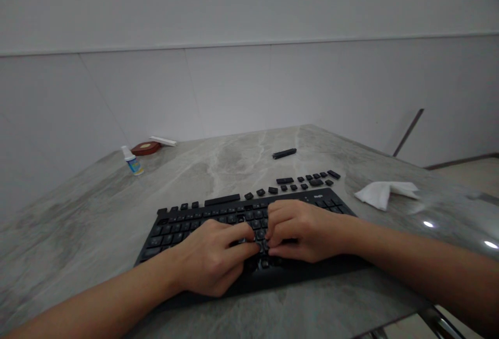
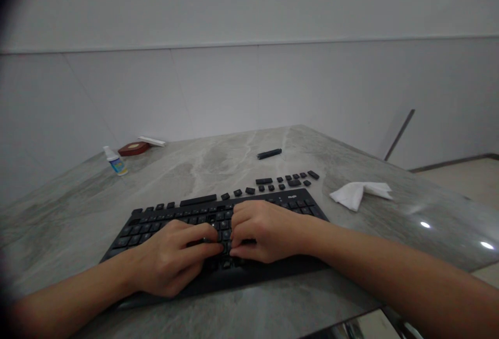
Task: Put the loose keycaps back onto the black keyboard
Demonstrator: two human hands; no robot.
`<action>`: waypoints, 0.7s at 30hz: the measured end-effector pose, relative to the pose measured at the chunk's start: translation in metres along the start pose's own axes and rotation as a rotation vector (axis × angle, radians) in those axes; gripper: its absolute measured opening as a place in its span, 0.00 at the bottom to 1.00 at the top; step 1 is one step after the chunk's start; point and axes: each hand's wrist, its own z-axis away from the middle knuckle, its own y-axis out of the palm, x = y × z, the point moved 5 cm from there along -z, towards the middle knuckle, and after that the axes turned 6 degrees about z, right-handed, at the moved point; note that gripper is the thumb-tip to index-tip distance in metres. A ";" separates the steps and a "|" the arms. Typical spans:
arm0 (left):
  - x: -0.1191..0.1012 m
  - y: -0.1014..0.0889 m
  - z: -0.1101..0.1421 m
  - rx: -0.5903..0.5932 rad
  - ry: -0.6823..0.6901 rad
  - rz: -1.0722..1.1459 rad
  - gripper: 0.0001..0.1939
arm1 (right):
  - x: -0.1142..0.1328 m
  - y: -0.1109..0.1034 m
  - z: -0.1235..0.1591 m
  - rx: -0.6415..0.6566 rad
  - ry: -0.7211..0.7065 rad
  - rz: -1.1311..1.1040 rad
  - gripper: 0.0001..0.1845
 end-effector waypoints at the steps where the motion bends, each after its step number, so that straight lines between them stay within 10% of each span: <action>1: 0.000 0.000 0.000 0.002 -0.002 0.001 0.16 | 0.000 0.000 0.000 0.007 -0.004 0.008 0.07; 21: -0.002 0.000 -0.002 0.011 0.073 0.094 0.22 | 0.018 0.000 -0.004 0.159 -0.067 0.279 0.08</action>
